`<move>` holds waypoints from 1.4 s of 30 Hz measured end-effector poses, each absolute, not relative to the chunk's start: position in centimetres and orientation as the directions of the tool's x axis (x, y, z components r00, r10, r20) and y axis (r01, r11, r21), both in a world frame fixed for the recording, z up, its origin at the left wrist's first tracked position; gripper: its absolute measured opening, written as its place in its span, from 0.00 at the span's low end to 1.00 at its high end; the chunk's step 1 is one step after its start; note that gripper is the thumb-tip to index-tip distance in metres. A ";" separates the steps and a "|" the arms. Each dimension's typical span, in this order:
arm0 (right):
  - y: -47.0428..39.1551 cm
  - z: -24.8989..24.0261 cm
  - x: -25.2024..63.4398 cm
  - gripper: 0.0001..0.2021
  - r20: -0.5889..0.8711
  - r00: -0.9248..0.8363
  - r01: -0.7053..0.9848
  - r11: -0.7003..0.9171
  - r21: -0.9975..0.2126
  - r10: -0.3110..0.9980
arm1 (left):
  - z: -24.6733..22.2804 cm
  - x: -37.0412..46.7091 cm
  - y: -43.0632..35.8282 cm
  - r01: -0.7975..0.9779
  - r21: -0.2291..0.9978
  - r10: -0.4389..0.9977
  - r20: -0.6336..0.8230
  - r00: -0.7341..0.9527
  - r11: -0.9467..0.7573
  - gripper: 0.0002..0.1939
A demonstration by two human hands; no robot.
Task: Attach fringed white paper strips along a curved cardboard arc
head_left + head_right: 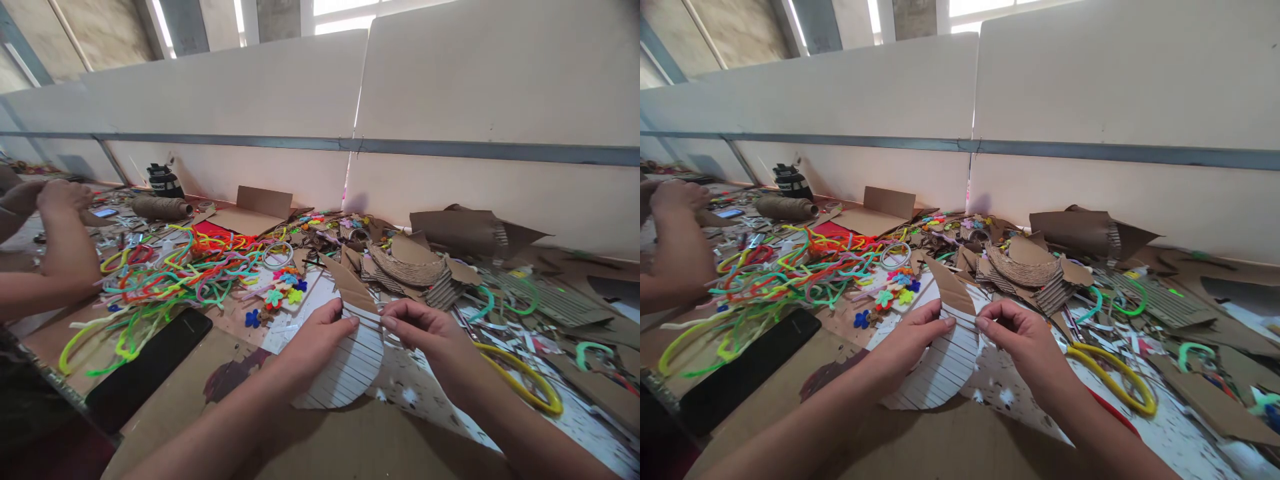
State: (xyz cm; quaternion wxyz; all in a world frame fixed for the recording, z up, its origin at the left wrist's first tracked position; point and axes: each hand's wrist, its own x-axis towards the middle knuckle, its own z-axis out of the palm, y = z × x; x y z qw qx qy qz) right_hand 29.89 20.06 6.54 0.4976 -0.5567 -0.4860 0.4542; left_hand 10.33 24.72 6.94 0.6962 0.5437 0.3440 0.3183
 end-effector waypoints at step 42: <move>20.1 7.1 29.5 0.13 -0.047 0.120 0.081 -0.056 -0.995 0.992 | 7.0 10.4 24.6 -0.108 0.960 0.812 -0.155 0.562 0.258 0.15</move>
